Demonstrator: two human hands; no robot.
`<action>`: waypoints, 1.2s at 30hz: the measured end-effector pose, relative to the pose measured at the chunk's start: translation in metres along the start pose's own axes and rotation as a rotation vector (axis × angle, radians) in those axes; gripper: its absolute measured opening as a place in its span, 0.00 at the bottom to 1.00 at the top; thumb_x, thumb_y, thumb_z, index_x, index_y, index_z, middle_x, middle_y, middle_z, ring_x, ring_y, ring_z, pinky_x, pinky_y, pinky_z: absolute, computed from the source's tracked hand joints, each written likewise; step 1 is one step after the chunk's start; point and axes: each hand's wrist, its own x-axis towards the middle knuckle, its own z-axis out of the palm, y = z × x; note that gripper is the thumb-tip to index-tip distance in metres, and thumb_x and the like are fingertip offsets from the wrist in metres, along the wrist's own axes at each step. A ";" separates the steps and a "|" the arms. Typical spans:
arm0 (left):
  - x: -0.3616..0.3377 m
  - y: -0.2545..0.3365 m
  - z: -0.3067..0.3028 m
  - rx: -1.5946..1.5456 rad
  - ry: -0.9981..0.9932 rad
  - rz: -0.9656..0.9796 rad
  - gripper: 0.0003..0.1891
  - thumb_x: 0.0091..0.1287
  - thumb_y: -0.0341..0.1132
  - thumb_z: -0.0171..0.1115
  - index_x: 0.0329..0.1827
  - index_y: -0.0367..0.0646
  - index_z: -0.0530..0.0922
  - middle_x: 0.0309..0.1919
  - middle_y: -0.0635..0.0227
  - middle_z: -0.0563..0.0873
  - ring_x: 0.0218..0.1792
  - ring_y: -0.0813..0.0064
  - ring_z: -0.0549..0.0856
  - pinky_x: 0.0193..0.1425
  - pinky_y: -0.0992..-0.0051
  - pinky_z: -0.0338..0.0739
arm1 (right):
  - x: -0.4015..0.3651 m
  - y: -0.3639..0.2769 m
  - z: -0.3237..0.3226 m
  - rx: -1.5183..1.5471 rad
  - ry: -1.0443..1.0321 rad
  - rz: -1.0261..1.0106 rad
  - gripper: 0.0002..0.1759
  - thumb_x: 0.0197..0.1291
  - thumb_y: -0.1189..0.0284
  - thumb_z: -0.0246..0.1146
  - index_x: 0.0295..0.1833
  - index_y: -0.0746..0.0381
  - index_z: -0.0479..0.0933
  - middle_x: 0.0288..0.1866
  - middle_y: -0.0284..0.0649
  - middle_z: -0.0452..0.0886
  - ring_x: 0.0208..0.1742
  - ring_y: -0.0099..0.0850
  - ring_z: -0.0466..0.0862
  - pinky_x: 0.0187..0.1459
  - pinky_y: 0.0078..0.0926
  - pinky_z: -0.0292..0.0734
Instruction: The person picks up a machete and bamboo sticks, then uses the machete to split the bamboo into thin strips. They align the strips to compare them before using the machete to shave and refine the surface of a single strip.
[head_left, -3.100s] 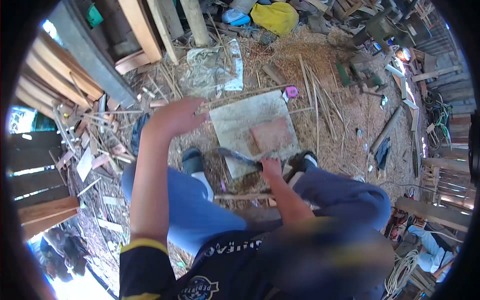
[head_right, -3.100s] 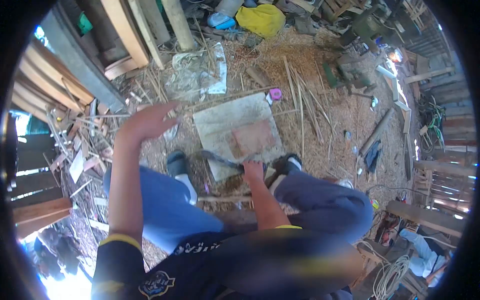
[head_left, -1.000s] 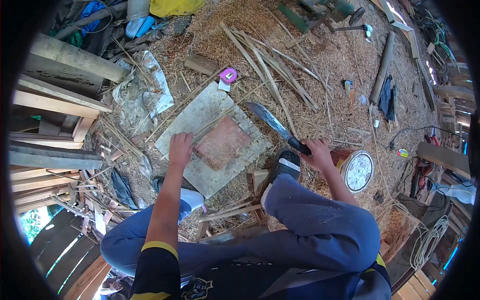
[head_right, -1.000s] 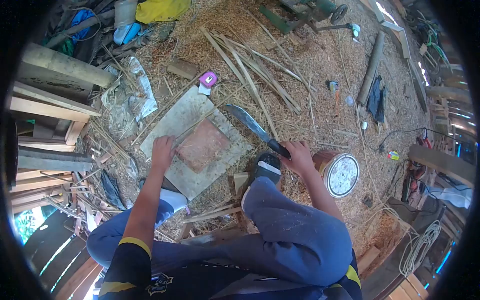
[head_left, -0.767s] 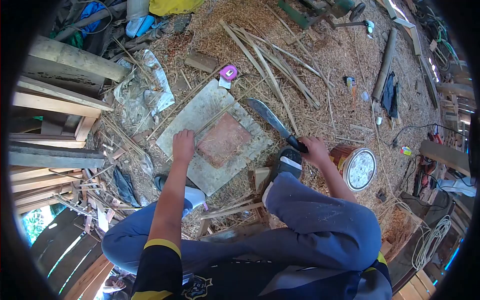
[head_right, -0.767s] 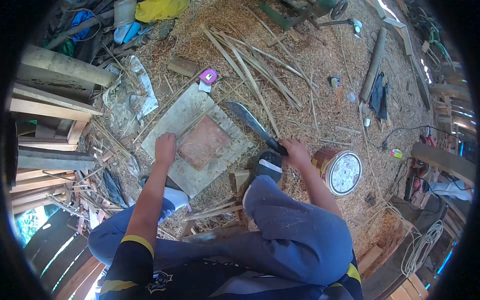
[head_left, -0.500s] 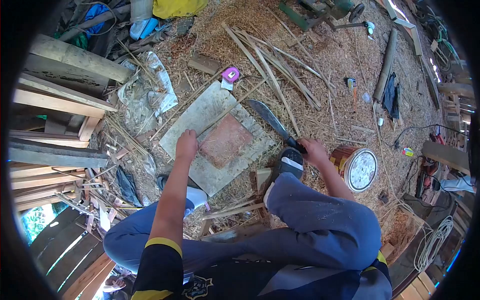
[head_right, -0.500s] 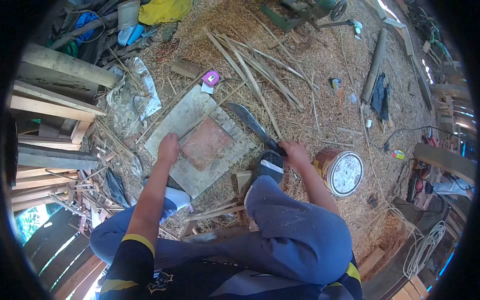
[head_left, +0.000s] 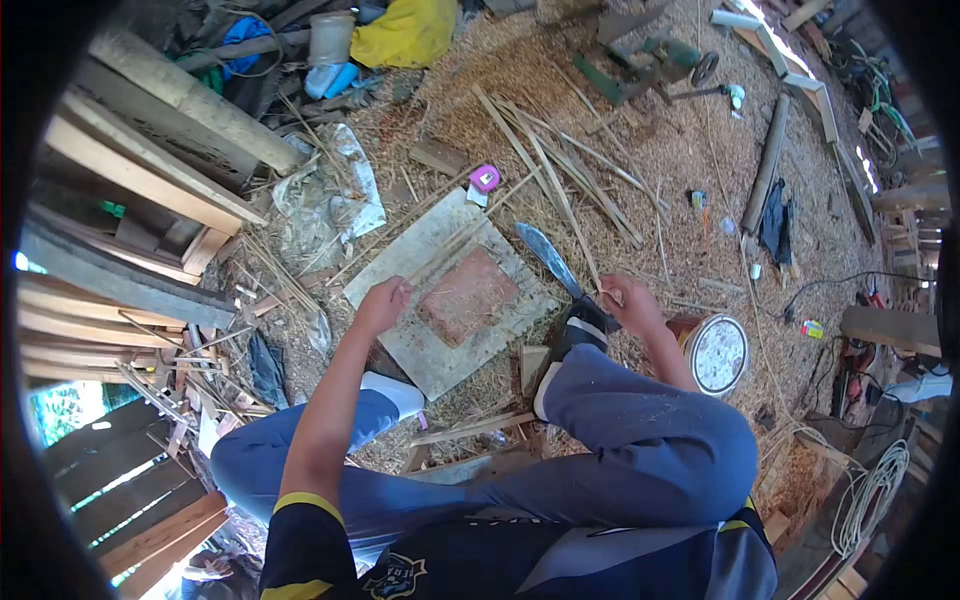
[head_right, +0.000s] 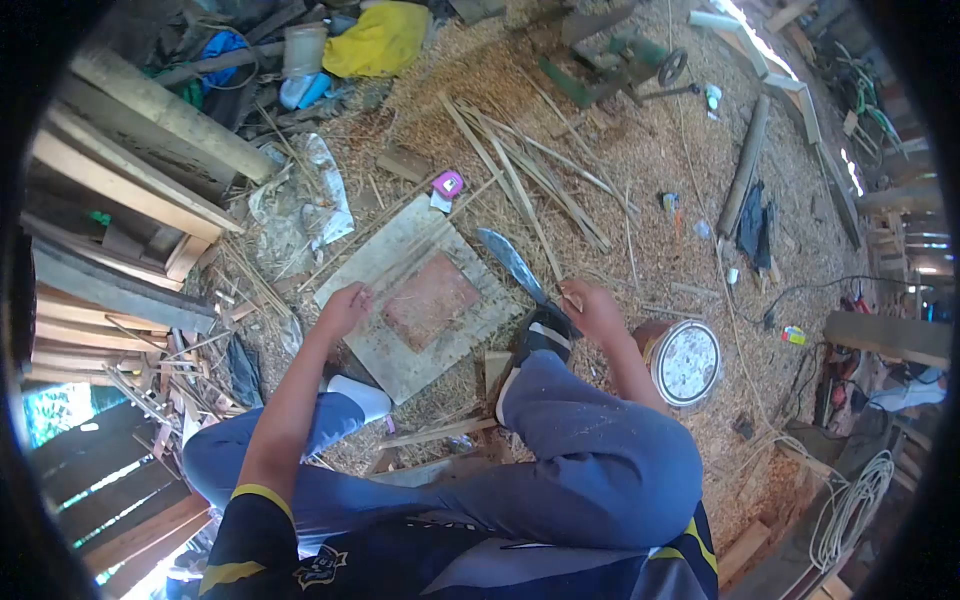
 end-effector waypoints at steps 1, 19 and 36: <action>-0.009 0.007 -0.007 -0.127 -0.024 0.000 0.11 0.82 0.31 0.51 0.53 0.36 0.81 0.44 0.57 0.88 0.42 0.63 0.89 0.48 0.66 0.84 | 0.005 -0.010 -0.010 0.042 0.006 -0.016 0.18 0.63 0.73 0.70 0.58 0.63 0.83 0.48 0.45 0.89 0.50 0.43 0.90 0.54 0.37 0.83; -0.225 0.232 -0.110 -0.965 -0.256 0.210 0.17 0.75 0.31 0.67 0.64 0.33 0.81 0.51 0.60 0.90 0.49 0.66 0.92 0.59 0.65 0.89 | 0.043 -0.372 -0.214 0.676 -0.141 -0.060 0.19 0.79 0.66 0.60 0.69 0.64 0.77 0.56 0.39 0.87 0.53 0.28 0.87 0.55 0.27 0.82; -0.287 0.216 -0.123 -0.976 -0.591 0.434 0.25 0.82 0.35 0.56 0.78 0.32 0.69 0.63 0.50 0.85 0.61 0.60 0.88 0.69 0.62 0.82 | -0.025 -0.458 -0.187 0.749 0.061 -0.291 0.16 0.77 0.69 0.63 0.63 0.67 0.79 0.45 0.36 0.87 0.43 0.25 0.88 0.48 0.26 0.86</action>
